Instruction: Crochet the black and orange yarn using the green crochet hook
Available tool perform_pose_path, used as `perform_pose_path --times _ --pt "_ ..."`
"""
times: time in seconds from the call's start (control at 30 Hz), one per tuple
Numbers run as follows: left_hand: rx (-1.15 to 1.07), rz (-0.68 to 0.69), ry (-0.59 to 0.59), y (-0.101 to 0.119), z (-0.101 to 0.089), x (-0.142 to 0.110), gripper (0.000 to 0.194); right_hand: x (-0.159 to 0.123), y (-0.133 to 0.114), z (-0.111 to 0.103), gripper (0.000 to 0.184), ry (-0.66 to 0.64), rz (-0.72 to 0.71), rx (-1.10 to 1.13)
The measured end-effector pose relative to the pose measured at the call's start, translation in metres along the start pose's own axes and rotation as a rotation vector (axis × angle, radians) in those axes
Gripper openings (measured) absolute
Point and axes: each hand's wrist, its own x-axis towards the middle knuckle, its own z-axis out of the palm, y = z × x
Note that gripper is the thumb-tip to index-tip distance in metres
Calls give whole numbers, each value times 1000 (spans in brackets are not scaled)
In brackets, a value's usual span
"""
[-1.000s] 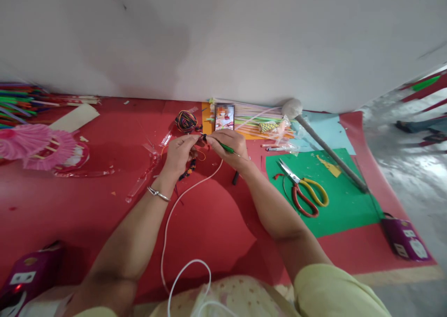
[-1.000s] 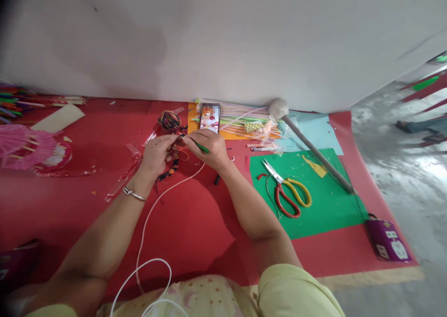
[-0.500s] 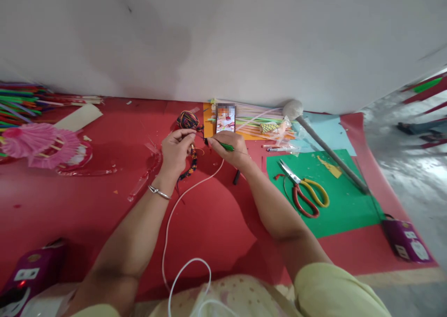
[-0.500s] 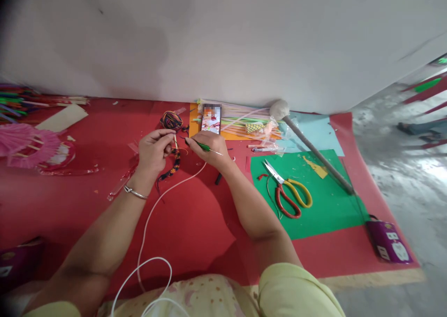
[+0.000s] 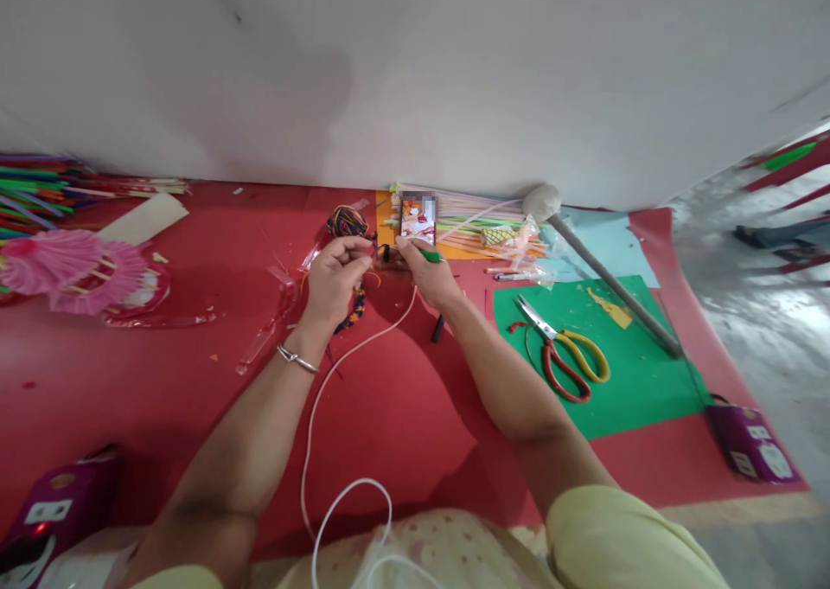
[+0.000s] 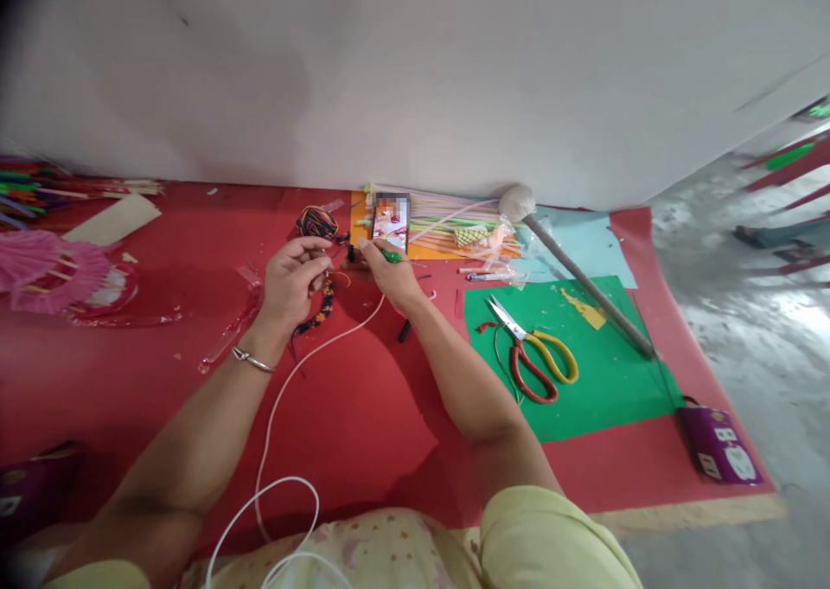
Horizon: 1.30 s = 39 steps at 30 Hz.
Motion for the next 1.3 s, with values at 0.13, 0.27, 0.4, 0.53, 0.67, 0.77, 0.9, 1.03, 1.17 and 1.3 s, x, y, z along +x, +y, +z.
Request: perform_pose_path --times 0.13,0.27,0.4,0.53,0.67,0.77,0.9,1.03,1.17,1.3 --pt "170 138 76 1 -8 4 11 5 -2 -6 52 118 -75 -38" --pt "667 297 59 -3 -14 5 19 6 -7 -10 53 155 -104 -56" --pt "745 318 58 -14 -10 5 33 1 -6 -3 52 123 -82 -33" --pt "378 183 26 -30 2 3 57 -5 3 8 49 90 -96 10" --pt "188 178 31 -41 11 0 69 -9 13 18 46 123 -155 21" --pt "209 204 95 -43 11 0 74 -13 18 22 46 112 -227 -36" --pt "305 287 136 -39 9 -1 73 -16 21 24 46 115 -284 -128" --pt "312 282 156 -33 9 -4 70 -18 20 22 45 108 -317 -180" --pt "267 278 165 -30 11 -3 67 -20 18 21 45 109 -352 -256" --pt "201 278 149 -31 12 -2 66 -23 18 21 47 124 -361 -282"
